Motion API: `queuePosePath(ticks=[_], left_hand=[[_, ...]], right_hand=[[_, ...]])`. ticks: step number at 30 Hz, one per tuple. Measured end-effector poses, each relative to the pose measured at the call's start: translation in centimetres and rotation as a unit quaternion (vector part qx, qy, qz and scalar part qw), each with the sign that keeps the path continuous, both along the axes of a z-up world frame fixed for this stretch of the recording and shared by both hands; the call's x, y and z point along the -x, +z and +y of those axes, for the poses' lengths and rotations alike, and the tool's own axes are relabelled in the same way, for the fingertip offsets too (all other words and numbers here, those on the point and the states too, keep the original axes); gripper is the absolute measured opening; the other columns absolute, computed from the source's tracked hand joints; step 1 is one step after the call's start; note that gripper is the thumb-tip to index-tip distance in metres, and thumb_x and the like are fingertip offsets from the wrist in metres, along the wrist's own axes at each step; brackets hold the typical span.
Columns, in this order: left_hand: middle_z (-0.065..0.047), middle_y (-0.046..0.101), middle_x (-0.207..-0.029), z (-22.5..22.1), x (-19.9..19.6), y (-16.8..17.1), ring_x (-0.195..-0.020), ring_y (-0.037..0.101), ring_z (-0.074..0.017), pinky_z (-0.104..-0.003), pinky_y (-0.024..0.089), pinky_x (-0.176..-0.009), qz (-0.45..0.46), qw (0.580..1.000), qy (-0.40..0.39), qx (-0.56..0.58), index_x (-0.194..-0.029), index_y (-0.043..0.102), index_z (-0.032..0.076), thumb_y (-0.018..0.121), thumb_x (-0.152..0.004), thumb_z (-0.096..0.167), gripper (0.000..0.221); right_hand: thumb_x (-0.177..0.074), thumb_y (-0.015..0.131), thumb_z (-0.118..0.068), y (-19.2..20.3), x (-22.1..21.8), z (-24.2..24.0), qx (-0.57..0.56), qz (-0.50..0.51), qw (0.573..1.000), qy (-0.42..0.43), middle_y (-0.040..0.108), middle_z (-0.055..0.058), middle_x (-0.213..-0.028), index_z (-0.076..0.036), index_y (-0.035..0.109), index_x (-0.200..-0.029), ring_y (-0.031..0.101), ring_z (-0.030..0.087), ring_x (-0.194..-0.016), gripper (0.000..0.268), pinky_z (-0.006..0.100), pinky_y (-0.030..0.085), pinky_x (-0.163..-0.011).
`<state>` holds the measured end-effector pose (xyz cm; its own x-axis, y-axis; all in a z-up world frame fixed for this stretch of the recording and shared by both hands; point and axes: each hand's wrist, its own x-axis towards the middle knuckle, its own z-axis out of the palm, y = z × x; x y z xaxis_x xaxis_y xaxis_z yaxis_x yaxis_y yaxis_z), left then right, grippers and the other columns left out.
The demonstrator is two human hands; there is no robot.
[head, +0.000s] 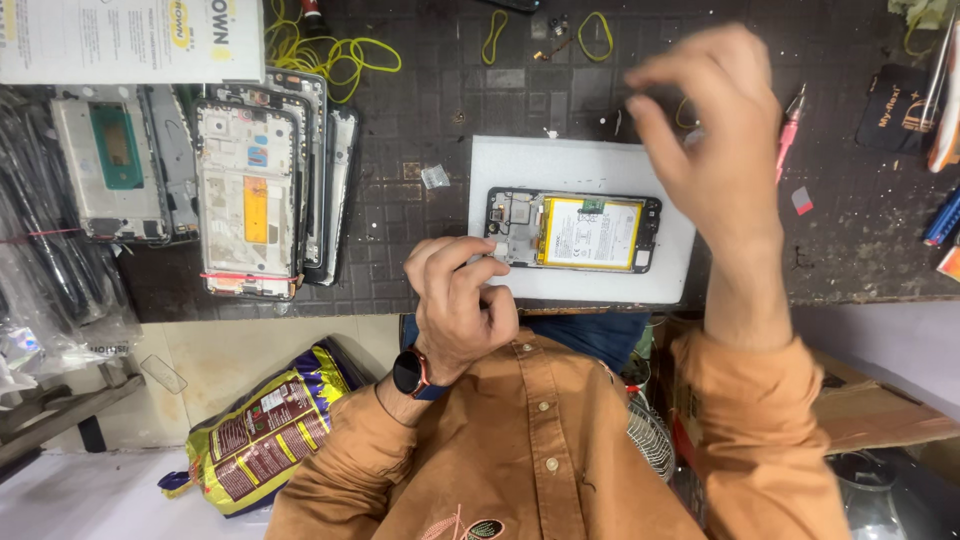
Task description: The person removes a battery from a disassembled smartphone, uses a screwdriver to loosen screws, and then reconnects a ribbon cable. The person places the battery back into the phone and secures it with screws.
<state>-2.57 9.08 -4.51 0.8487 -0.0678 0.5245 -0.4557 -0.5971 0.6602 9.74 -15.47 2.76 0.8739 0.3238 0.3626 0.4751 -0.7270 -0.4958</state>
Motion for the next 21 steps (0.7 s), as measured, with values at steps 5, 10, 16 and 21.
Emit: queuePosePath(ticks=[5,10,16,21], left_hand=[[-0.009,0.058,-0.119,0.0,0.0,0.3,-0.115,0.050,-0.0304,-0.044,0.045,-0.102,0.004,1.000,0.006,0.001,-0.104,0.061,0.007,0.056,-0.071,-0.007,0.036],[-0.008,0.058,-0.119,-0.1,0.0,0.3,-0.115,0.050,-0.0302,-0.044,0.045,-0.102,0.004,1.000,0.013,0.006,-0.104,0.061,0.008,0.056,-0.071,-0.007,0.036],[-0.009,0.058,-0.119,-0.1,-0.1,0.2,-0.114,0.051,-0.0299,-0.044,0.043,-0.102,-0.005,1.000,0.006,0.003,-0.103,0.061,0.007,0.057,-0.071,-0.006,0.035],[-0.010,0.058,-0.119,0.0,-0.1,0.2,-0.114,0.051,-0.0308,-0.044,0.043,-0.102,-0.006,1.000,0.005,-0.003,-0.102,0.061,0.007,0.056,-0.071,-0.006,0.034]], right_hand=[[-0.093,0.078,0.003,-0.9,-5.5,2.9,0.019,0.045,0.997,0.067,0.060,0.013,-0.109,-0.002,0.071,-0.116,0.056,0.033,-0.103,0.024,0.043,0.046,-0.087],[-0.099,0.081,-0.006,-2.5,-6.0,3.3,0.084,-0.007,0.995,0.061,0.060,0.010,-0.109,-0.006,0.071,-0.106,0.053,0.032,-0.111,0.012,0.044,0.045,-0.096],[-0.099,0.074,0.000,-3.1,-5.2,2.5,0.118,-0.045,0.990,0.059,0.060,0.009,-0.111,-0.003,0.065,-0.102,0.053,0.032,-0.112,0.010,0.045,0.044,-0.100],[-0.099,0.075,-0.001,-2.7,-4.5,2.5,0.057,-0.012,0.995,0.080,0.060,0.012,-0.114,-0.002,0.066,-0.107,0.055,0.035,-0.114,0.012,0.046,0.045,-0.098]])
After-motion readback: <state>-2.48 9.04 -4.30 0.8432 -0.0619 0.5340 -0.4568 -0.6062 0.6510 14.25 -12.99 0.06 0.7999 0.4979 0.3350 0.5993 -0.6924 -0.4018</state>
